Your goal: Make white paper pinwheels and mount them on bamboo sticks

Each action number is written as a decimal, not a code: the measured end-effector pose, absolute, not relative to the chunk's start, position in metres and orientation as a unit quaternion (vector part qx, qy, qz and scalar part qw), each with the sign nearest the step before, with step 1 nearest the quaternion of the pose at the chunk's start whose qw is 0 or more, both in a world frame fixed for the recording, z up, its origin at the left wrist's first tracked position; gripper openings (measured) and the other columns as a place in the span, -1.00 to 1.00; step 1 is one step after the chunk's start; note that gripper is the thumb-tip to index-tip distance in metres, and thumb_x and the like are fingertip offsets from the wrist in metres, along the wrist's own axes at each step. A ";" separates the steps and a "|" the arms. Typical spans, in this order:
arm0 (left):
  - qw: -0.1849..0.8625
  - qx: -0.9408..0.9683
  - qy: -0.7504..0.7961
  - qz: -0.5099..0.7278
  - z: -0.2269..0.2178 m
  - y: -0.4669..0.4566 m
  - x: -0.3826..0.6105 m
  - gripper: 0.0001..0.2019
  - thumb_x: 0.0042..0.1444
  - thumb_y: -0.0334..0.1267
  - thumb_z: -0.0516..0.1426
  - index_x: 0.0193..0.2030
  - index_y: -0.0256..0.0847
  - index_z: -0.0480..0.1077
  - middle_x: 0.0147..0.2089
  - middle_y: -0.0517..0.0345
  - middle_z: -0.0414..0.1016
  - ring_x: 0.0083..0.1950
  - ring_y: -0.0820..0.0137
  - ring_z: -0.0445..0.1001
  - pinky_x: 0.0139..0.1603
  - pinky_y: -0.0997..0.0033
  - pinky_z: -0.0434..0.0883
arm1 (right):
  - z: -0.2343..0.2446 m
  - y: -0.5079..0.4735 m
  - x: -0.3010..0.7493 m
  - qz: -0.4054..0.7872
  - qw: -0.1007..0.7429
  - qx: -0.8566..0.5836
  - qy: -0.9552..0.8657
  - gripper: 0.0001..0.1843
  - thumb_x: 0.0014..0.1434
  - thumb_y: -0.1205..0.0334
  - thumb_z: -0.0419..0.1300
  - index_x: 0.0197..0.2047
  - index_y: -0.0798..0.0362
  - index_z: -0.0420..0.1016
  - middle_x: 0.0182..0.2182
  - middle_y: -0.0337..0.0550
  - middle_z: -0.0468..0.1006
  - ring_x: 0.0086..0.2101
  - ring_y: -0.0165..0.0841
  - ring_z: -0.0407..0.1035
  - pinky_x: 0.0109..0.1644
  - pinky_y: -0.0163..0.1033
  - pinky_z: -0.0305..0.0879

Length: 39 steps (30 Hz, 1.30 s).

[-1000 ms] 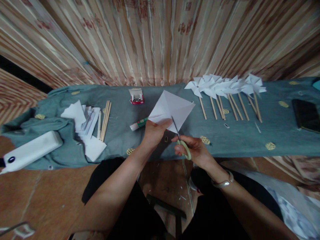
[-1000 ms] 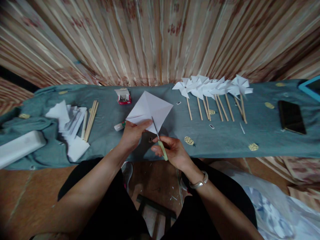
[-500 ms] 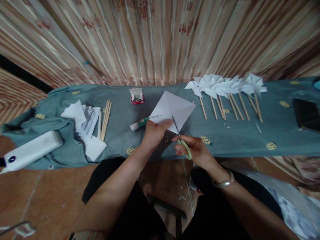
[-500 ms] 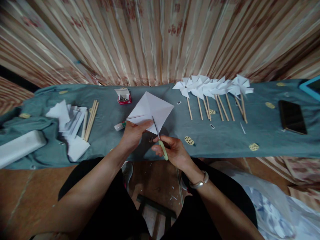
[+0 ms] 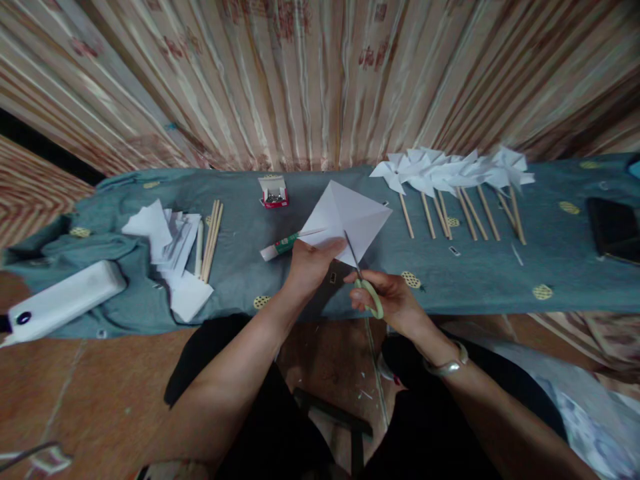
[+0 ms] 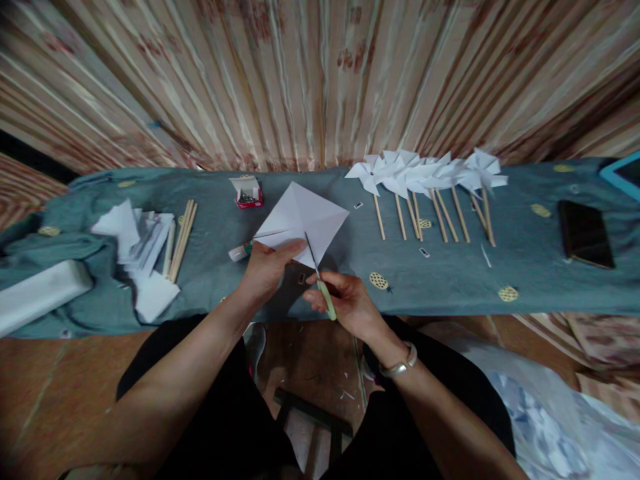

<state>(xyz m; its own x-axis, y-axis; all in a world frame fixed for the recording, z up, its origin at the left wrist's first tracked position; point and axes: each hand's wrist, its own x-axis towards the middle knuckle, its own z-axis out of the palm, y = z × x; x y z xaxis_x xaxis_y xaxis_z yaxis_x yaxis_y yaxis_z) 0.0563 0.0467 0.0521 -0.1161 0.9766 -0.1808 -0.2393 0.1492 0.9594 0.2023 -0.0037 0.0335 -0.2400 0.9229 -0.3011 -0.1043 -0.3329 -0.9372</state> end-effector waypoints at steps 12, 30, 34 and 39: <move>0.564 0.365 0.508 0.539 0.052 0.046 0.057 -0.85 -0.21 -0.28 0.29 -0.46 -0.26 0.46 -0.48 0.17 0.50 -0.47 0.43 0.40 -0.40 0.42 0.35 | 0.036 -0.003 0.202 0.658 0.391 -0.476 -0.433 -0.57 -0.23 -0.04 0.49 -0.33 0.05 0.61 -0.65 -0.31 0.46 -0.61 -0.49 0.33 -0.55 -0.36 0.31; 0.556 0.367 0.533 0.521 0.054 0.046 0.056 -0.79 -0.23 -0.20 0.29 -0.58 -0.24 0.37 -0.57 0.21 0.37 -0.54 0.47 0.29 -0.51 0.46 0.27 | 0.033 -0.004 0.202 0.649 0.395 -0.471 -0.449 -0.60 -0.17 -0.05 0.46 -0.33 0.04 0.60 -0.64 -0.31 0.47 -0.61 -0.48 0.35 -0.56 -0.37 0.31; 0.550 0.373 0.536 0.521 0.055 0.045 0.056 -0.79 -0.22 -0.21 0.30 -0.59 -0.24 0.36 -0.58 0.20 0.37 -0.54 0.47 0.28 -0.52 0.46 0.26 | 0.035 -0.003 0.201 0.647 0.393 -0.470 -0.454 -0.60 -0.17 -0.07 0.45 -0.35 0.03 0.60 -0.64 -0.31 0.47 -0.62 -0.49 0.34 -0.55 -0.36 0.31; 0.553 0.371 0.525 0.530 0.055 0.045 0.056 -0.82 -0.20 -0.23 0.30 -0.55 -0.25 0.40 -0.56 0.21 0.39 -0.54 0.48 0.29 -0.51 0.46 0.27 | 0.038 -0.003 0.201 0.654 0.392 -0.468 -0.447 -0.59 -0.19 -0.08 0.47 -0.36 0.04 0.60 -0.66 -0.32 0.46 -0.63 -0.50 0.33 -0.55 -0.38 0.30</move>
